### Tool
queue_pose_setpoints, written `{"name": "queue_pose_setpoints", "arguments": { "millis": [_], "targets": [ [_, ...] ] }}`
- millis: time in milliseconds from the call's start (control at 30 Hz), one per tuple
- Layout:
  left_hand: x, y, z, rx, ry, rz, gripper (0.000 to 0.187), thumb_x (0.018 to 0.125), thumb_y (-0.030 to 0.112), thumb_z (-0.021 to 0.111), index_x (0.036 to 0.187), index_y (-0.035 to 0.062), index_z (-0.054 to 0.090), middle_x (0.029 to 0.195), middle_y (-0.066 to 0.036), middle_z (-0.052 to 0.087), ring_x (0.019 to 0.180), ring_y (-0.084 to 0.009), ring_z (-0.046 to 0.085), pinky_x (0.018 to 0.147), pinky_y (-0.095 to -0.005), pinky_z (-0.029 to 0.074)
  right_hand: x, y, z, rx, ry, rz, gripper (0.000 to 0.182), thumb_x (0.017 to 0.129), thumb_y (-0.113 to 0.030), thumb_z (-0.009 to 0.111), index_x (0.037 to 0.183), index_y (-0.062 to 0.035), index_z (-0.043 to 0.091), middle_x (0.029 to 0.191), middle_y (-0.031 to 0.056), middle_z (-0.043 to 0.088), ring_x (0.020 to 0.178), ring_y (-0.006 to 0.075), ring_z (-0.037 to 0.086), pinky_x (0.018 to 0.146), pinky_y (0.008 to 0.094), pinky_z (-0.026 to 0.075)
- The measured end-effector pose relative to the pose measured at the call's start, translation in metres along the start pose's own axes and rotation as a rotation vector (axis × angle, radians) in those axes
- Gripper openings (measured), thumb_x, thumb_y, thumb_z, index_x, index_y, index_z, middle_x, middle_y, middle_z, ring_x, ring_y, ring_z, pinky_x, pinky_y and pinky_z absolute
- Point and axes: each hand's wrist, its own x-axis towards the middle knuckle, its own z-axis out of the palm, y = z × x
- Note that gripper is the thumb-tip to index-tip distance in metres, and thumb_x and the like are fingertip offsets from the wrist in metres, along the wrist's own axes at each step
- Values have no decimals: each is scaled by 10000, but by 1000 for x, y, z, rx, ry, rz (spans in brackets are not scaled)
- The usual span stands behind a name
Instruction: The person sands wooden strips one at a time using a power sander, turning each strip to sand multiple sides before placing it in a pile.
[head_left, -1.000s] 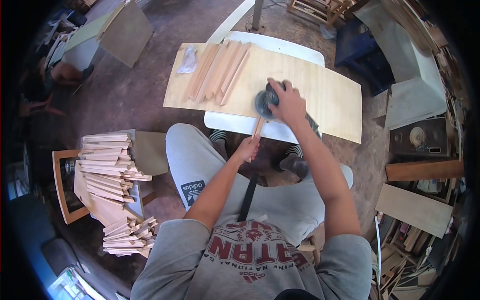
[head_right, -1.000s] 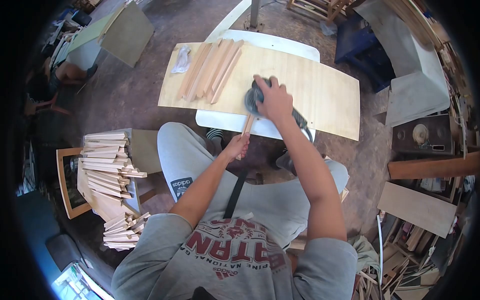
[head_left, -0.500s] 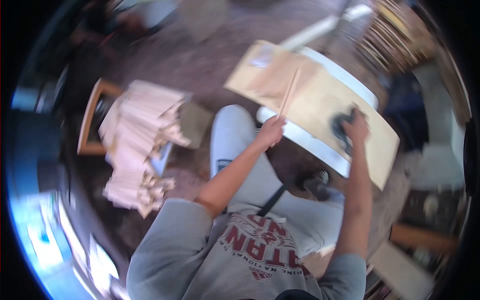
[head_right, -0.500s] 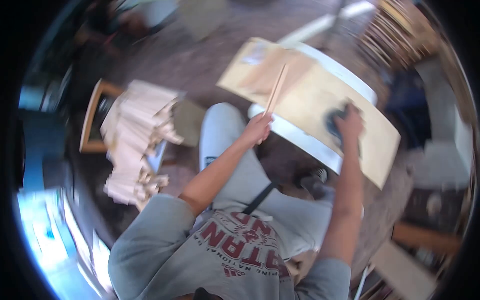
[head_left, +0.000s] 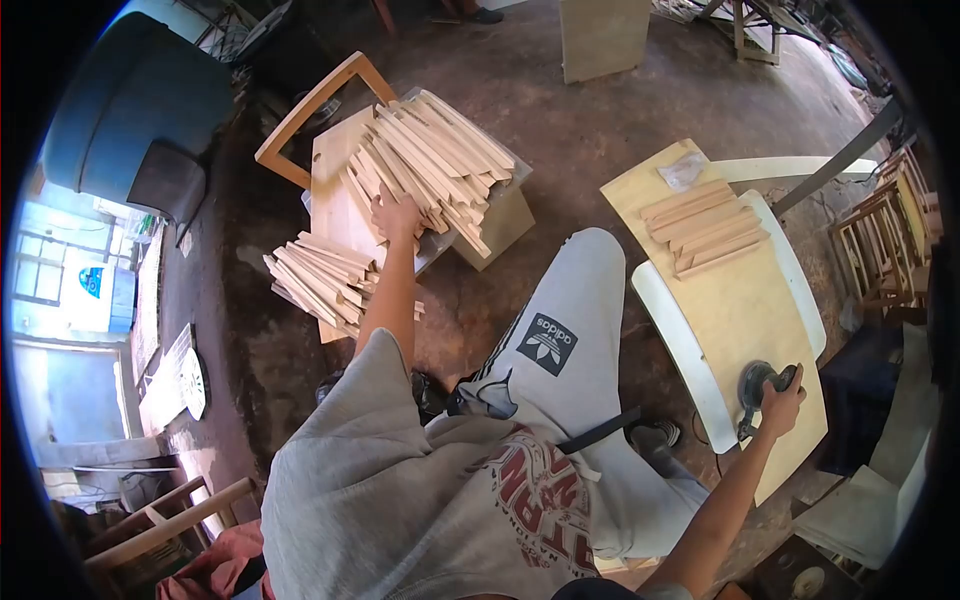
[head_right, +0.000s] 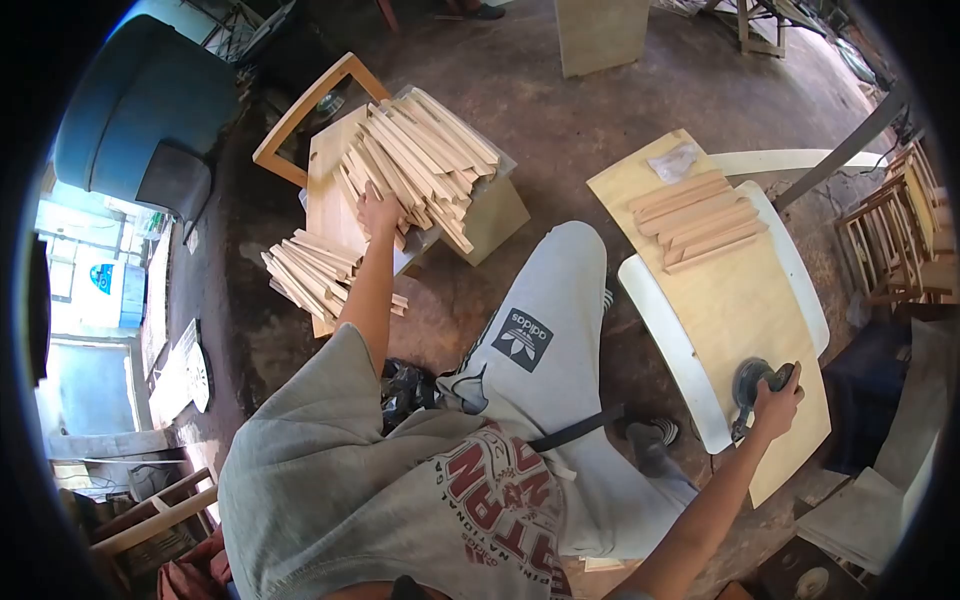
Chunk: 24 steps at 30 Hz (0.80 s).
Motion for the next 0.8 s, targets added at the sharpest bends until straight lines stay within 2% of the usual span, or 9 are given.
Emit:
{"name": "queue_pose_setpoints", "arguments": {
  "millis": [67, 133, 267, 367, 400, 500, 600, 700, 800],
  "targets": [
    [-8, 6, 13, 84, 102, 161, 669, 899, 319, 685, 1504, 79, 529, 1531, -237, 482, 1377, -462, 470, 1135, -544, 409, 0, 0, 3, 14, 18, -6, 921, 785, -343, 799, 1596, -418, 369, 1457, 124, 554, 1167, 400, 675, 913, 569, 576],
    [-27, 41, 36, -141, 199, 445, 571, 900, 296, 699, 1415, 67, 606, 1462, -232, 552, 1329, -444, 519, 1121, -510, 424, -3, 0, 2, 29, 30, -2, 920, 786, -347, 804, 1595, -414, 371, 1451, 127, 559, 1171, 403, 673, 915, 568, 575],
    [-143, 188, 59, -706, -403, 821, 309, 964, 254, 687, 1211, 77, 741, 1180, -172, 735, 1107, -339, 697, 948, -400, 546, -11, -8, -10, -8, 10, 45, 940, 763, -389, 820, 1593, -406, 380, 1481, 103, 552, 1182, 412, 665, 935, 569, 568],
    [-257, 267, 59, -377, -913, 1020, 345, 926, 360, 690, 1152, 111, 763, 1103, -164, 742, 1047, -342, 715, 906, -431, 558, -18, -18, -16, -1, 48, 63, 891, 763, -367, 811, 1568, -383, 429, 1433, 105, 571, 1145, 405, 675, 915, 548, 580],
    [-287, 277, 76, -220, -975, 1118, 415, 906, 423, 663, 1145, 100, 770, 1146, -167, 748, 1089, -364, 711, 944, -475, 555, -23, -22, -22, 10, 55, 65, 871, 768, -357, 808, 1559, -371, 442, 1419, 110, 574, 1134, 402, 675, 911, 541, 582],
    [-365, 271, 136, 38, -962, 1307, 324, 877, 300, 701, 1102, 68, 729, 1135, -166, 741, 1068, -382, 714, 954, -490, 557, -30, -22, -27, 40, 63, 54, 864, 764, -334, 805, 1551, -365, 451, 1413, 122, 573, 1114, 400, 677, 888, 536, 590],
    [-410, 239, 157, -38, -915, 1228, 299, 848, 192, 729, 1104, 47, 675, 1107, -186, 737, 1040, -376, 718, 941, -480, 561, -36, -20, -31, 42, 50, 58, 856, 756, -317, 802, 1540, -358, 460, 1403, 129, 574, 1097, 403, 679, 861, 533, 596],
    [-426, 225, 160, -41, -998, 961, 325, 847, 169, 712, 1131, 21, 655, 1093, -206, 733, 1040, -371, 720, 929, -483, 556, -41, -14, -33, 60, 49, 64, 848, 749, -301, 796, 1530, -351, 467, 1393, 136, 576, 1085, 408, 680, 839, 533, 600],
    [-439, 211, 130, 25, -1261, 909, 328, 849, 173, 678, 1132, 11, 643, 982, -192, 731, 1052, -372, 709, 899, -477, 545, -37, -8, -35, 68, 34, 92, 845, 749, -288, 792, 1526, -355, 470, 1387, 147, 575, 1072, 413, 682, 832, 534, 601]
  ]
}}
